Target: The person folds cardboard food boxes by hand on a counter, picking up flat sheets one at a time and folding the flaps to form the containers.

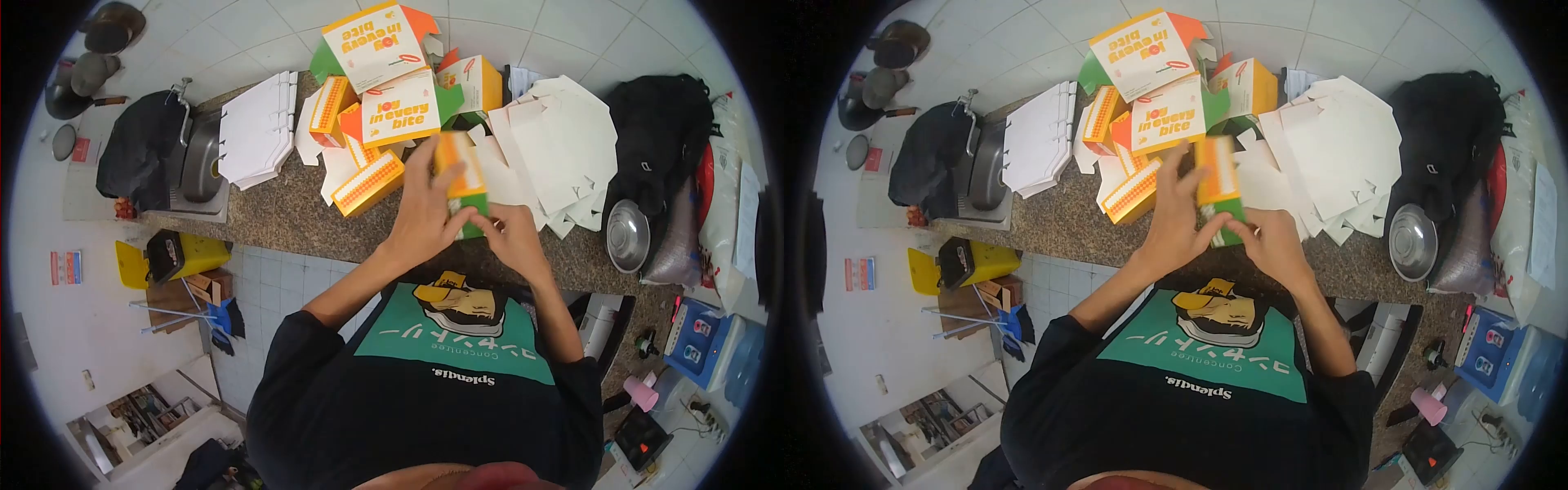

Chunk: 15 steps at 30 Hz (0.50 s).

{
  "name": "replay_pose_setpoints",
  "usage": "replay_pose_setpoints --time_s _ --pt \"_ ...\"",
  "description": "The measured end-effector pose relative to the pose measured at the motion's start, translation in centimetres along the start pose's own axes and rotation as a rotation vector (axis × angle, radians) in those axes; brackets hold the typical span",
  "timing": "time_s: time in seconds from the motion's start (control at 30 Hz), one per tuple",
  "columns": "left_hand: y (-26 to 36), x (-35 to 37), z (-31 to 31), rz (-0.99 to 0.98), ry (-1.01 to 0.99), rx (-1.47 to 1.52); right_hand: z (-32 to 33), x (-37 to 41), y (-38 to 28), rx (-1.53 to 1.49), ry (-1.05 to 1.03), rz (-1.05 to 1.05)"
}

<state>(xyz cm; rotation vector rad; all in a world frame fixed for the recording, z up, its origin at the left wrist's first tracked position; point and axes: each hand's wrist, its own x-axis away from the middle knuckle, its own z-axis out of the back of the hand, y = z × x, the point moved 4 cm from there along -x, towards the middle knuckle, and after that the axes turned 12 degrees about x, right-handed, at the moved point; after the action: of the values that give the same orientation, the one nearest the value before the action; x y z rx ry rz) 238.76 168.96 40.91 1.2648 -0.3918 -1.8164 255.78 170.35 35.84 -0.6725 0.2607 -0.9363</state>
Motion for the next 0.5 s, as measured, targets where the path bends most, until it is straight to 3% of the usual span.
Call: replay_pose_setpoints --time_s 0.07,0.13,0.17,0.23,0.3,0.37,0.5 --pt "-2.1 1.6 -1.2 0.109 -0.053 0.136 -0.2 -0.2 0.4 -0.501 0.230 -0.132" --pt "-2.7 2.3 -2.4 0.309 -0.104 0.347 -0.3 -1.2 0.8 -0.596 0.202 -0.105" --pt "-3.0 2.1 -2.7 0.308 -0.105 0.349 -0.3 -1.7 1.0 -0.692 0.172 -0.081" --pt "-4.1 1.1 -3.0 0.402 -0.100 0.427 -0.1 -2.7 1.0 -0.663 0.172 -0.066" --pt "-4.2 0.1 -3.0 0.414 -0.100 0.458 0.8 -3.5 0.7 -0.831 0.395 -0.086" --pt "-4.4 -0.3 -3.2 0.469 -0.101 0.404 1.1 -3.8 1.3 -0.841 0.423 -0.122" --pt "-4.6 -0.4 -3.2 0.312 -0.037 0.213 2.7 -4.1 2.5 -0.842 0.570 -0.215"
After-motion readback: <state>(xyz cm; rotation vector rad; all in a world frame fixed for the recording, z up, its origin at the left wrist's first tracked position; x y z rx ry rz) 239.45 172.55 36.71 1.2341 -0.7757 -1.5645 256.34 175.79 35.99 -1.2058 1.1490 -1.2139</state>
